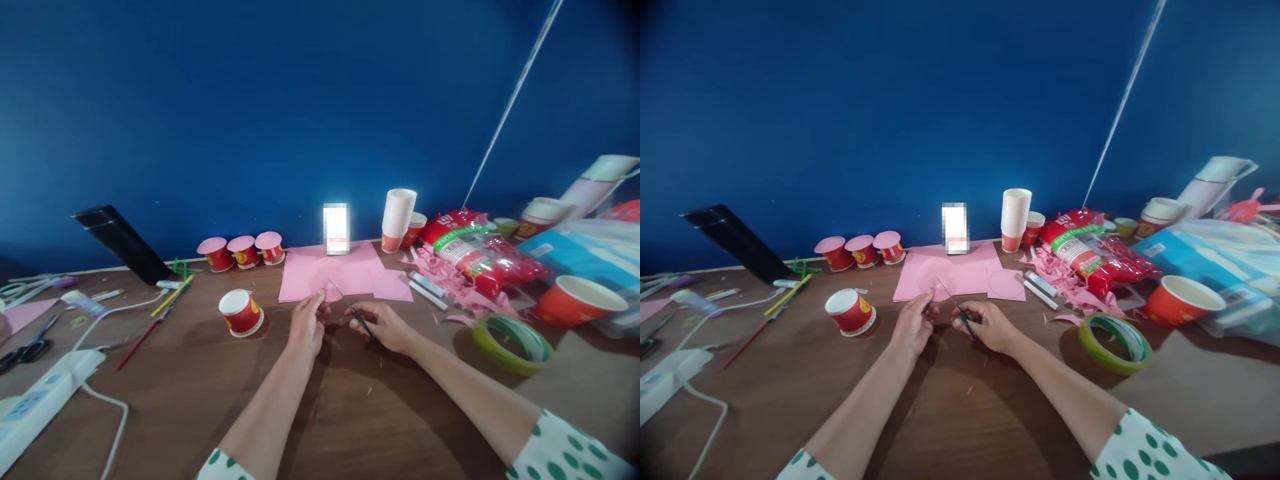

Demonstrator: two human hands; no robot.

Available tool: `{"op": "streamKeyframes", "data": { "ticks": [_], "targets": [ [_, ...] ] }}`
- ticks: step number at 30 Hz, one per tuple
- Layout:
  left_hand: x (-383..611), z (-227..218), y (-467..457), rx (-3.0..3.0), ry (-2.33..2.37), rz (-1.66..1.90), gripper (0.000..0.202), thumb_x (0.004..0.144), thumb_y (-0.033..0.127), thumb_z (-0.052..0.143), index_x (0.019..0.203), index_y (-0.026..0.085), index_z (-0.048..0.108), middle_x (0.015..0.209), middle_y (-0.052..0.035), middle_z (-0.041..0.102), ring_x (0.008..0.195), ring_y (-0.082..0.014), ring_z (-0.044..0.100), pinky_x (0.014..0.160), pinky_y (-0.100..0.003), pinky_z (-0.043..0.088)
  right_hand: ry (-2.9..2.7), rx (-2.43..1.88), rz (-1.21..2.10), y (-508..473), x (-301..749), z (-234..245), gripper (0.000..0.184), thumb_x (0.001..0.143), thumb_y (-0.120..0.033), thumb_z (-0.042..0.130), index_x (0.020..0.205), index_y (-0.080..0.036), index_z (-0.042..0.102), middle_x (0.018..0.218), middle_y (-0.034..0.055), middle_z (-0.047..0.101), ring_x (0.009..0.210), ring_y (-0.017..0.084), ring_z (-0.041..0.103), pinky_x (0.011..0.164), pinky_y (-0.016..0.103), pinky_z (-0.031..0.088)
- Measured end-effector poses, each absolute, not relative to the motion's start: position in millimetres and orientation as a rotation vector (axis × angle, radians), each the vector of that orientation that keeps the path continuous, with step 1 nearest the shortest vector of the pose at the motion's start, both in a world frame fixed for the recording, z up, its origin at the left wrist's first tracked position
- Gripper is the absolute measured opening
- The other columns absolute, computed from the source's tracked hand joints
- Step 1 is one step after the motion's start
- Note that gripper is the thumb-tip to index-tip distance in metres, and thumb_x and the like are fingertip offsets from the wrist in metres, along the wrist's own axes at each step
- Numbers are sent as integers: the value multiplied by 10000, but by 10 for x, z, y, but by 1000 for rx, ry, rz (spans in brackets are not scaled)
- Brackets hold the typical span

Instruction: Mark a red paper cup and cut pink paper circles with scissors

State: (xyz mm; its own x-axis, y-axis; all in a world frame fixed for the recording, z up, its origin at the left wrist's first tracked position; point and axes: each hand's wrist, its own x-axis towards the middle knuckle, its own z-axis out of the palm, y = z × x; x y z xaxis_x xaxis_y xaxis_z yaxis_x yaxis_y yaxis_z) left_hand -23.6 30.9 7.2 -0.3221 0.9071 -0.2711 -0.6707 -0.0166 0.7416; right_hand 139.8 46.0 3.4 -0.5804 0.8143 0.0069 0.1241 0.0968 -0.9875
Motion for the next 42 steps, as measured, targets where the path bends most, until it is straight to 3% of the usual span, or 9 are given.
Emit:
{"op": "streamKeyframes", "data": {
  "ticks": [26,31,35,38,42],
  "targets": [
    [-263,71,319,301,975,1630,226,507,187,767,652,134,603,530,47,542,488,-45,511,472,-143,418,-1777,-964,1484,427,1361,48,341,741,-405,602,962,-145,605,523,-61,454,428,69,408,425,193,390],
    [-307,48,351,269,950,1658,221,537,183,752,686,140,595,556,47,551,481,-41,519,466,-137,435,-2009,-985,1255,432,1392,67,343,736,-360,607,1009,-158,557,572,-40,539,490,94,482,470,200,386],
    [-357,60,374,239,951,1684,194,560,171,730,673,143,575,543,48,544,471,-47,525,452,-140,443,-2028,-1035,1047,441,1408,45,331,671,-332,669,915,-190,497,546,-75,513,485,90,458,462,190,354],
    [-373,79,379,218,957,1696,192,565,158,721,651,149,550,536,54,532,465,-45,522,449,-138,447,-1955,-1098,925,509,1430,-6,311,646,-322,684,850,-203,481,628,-53,560,556,107,517,515,201,390],
    [-371,88,371,259,980,1688,210,563,132,714,660,162,530,547,56,542,472,-45,524,460,-138,454,-1884,-1281,753,617,1480,-49,318,666,-313,657,919,-218,489,743,-18,614,628,142,577,582,245,432]
  ]
}}
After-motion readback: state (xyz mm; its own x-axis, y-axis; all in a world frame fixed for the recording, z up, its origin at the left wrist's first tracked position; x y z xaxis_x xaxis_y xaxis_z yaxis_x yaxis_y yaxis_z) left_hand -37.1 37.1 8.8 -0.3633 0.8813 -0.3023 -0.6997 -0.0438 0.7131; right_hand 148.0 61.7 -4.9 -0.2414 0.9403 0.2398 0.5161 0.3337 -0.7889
